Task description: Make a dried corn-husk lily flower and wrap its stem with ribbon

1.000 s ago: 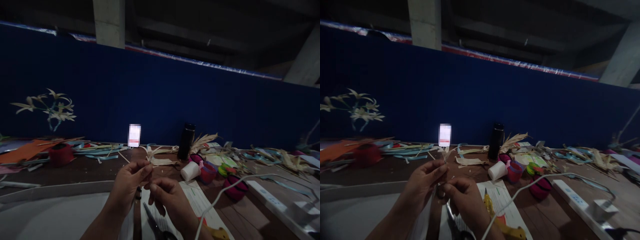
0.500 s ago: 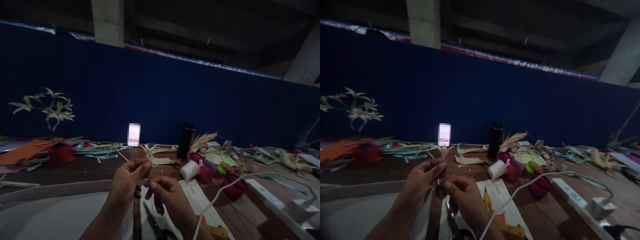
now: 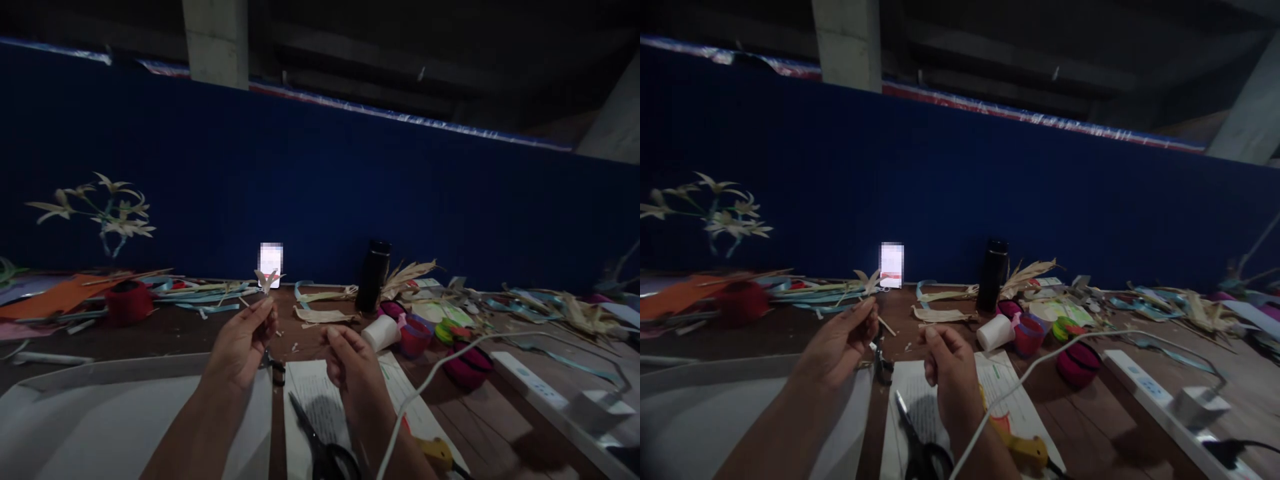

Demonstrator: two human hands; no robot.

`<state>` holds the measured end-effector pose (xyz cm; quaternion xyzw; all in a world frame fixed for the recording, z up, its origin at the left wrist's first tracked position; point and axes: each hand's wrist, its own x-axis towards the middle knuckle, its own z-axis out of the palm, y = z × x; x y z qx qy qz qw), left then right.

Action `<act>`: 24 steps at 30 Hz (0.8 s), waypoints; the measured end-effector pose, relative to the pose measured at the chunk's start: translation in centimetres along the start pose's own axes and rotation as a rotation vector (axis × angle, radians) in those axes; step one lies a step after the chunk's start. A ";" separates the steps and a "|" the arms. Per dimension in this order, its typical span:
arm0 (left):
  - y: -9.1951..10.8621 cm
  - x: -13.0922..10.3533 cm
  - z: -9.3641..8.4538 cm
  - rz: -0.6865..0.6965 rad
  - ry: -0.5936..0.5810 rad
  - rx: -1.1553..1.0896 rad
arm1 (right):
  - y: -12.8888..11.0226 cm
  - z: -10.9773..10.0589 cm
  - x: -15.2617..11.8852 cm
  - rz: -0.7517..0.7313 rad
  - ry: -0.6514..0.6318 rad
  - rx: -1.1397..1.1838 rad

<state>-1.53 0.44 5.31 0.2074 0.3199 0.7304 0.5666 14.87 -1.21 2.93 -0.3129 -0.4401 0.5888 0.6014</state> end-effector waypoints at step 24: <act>-0.9 -0.5 0.2 -0.075 -0.121 0.187 | -6.5 -7.9 -9.2 -0.101 -0.073 -1.155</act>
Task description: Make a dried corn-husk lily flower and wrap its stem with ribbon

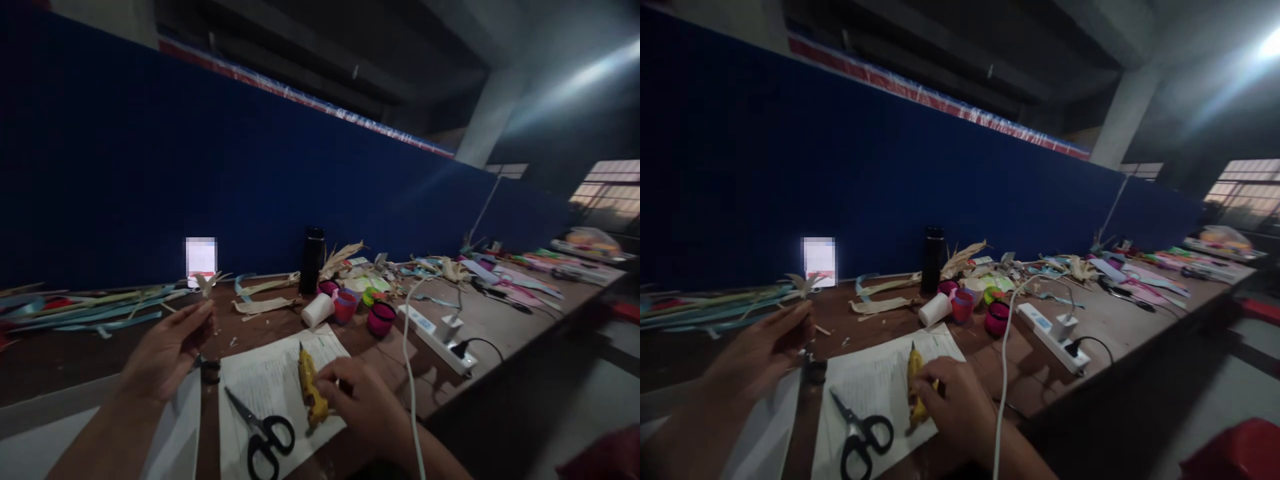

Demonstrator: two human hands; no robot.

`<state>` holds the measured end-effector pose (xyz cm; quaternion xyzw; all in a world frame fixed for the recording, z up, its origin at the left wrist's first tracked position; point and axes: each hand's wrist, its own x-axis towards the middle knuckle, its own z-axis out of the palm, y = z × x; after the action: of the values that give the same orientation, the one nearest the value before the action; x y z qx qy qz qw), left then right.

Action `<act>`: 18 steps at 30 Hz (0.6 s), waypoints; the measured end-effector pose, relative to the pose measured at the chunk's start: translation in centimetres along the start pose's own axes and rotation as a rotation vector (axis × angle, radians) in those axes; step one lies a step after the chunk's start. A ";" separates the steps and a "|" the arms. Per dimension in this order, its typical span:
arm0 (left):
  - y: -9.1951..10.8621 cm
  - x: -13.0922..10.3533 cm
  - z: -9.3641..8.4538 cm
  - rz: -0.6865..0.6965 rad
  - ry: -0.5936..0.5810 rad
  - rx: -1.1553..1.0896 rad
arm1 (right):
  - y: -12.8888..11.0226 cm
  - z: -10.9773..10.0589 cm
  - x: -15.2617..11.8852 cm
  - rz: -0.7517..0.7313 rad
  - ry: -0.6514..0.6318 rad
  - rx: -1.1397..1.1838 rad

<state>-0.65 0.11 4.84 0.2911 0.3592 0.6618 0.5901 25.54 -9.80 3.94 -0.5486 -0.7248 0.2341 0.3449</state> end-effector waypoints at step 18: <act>0.5 -1.4 2.0 -0.034 0.119 0.118 | 4.5 -4.5 -4.0 0.205 -0.086 -0.214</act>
<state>0.89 -1.06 6.51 0.2795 0.4369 0.6456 0.5606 32.41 -12.56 2.67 -0.6428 -0.6999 0.2130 0.2273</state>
